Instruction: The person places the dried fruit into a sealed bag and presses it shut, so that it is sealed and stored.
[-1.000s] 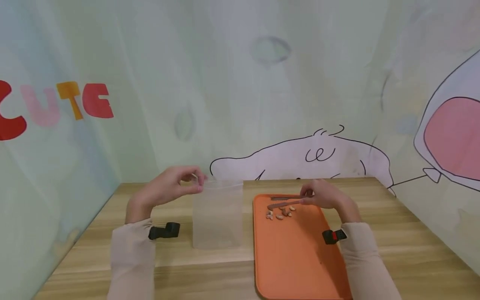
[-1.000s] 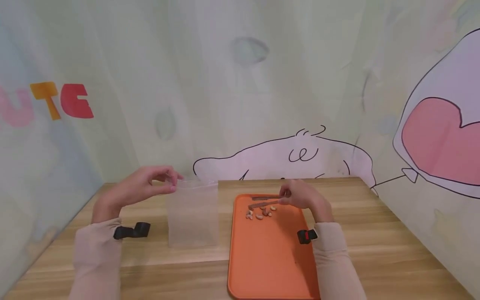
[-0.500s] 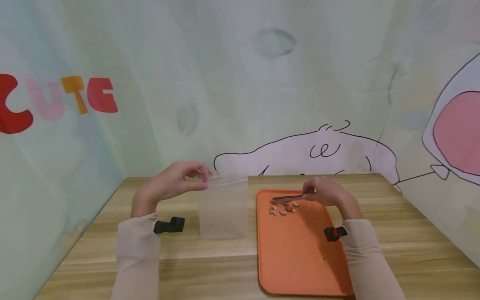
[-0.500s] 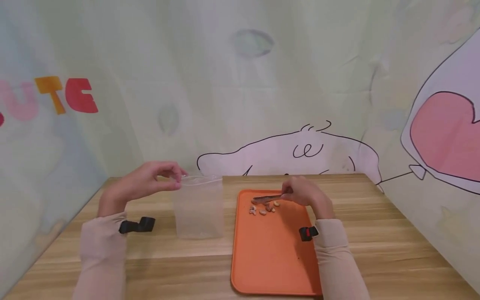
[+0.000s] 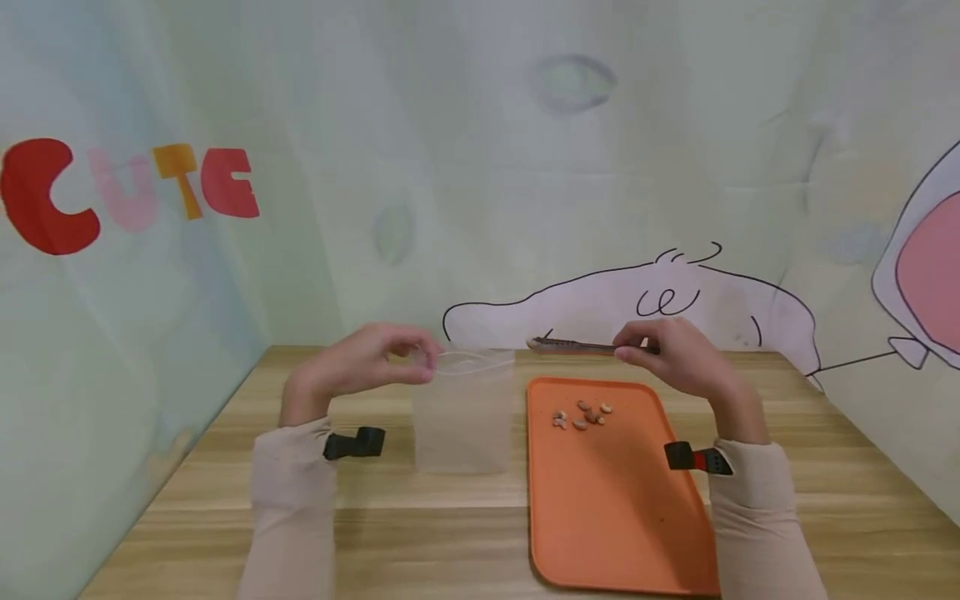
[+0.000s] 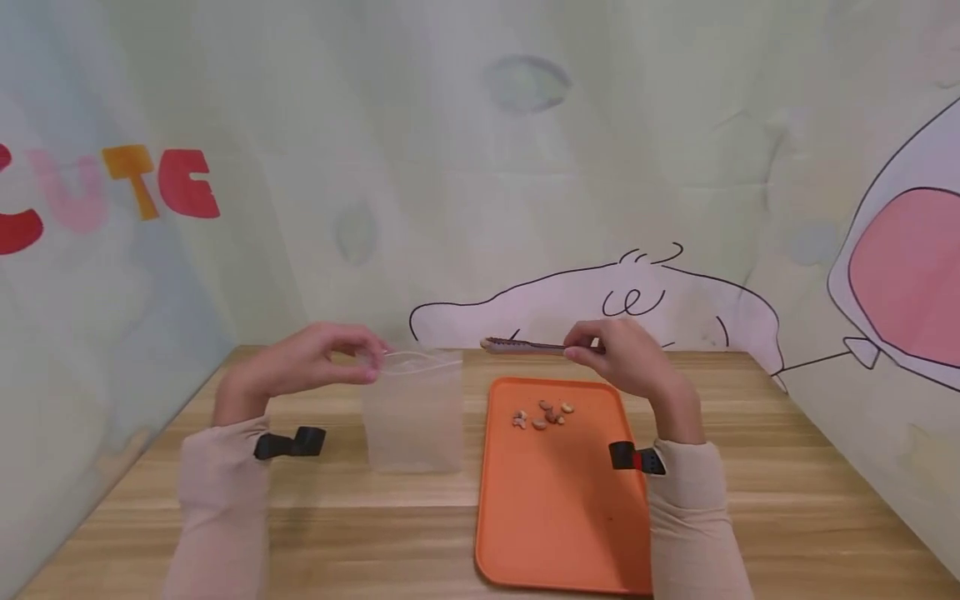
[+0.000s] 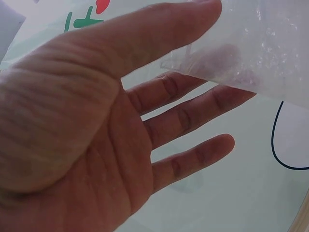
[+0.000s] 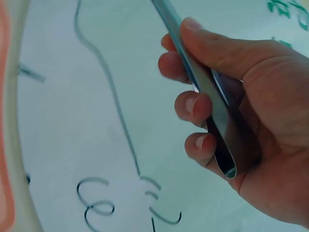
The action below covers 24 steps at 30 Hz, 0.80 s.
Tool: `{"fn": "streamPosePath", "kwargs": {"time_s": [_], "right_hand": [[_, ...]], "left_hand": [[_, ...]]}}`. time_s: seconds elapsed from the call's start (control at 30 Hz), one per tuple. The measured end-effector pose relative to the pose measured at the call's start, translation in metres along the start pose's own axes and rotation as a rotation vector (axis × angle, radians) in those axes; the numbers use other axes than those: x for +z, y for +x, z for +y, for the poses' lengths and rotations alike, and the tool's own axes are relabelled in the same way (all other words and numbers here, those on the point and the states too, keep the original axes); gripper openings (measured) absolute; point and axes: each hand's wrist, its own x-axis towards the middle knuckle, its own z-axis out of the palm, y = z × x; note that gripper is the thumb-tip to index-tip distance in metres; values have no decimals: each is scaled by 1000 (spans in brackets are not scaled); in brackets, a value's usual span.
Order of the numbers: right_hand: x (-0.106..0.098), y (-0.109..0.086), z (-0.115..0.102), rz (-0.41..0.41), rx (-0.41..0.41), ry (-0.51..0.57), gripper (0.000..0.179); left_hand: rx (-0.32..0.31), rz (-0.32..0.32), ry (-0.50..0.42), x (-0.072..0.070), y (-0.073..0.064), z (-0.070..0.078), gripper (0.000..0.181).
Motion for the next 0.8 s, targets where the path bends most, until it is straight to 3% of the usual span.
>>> {"fn": "streamPosePath", "kwargs": {"time_s": [0.17,0.37,0.57,0.8], "right_hand": [[-9,0,-18,57,-108,84,6],[-14,-1,-36,55,-171,103,8],[-12,-1,-38,0,-113,125,9],[-18,-7,-29,10,-47,137,14]], "left_hand": [[26,-26,-17,4,6,9,9],[62,-44,3,5,19,19,7],[54,-52,2,7,23,21,7],[35,-47,22,5,17,16,7]]}}
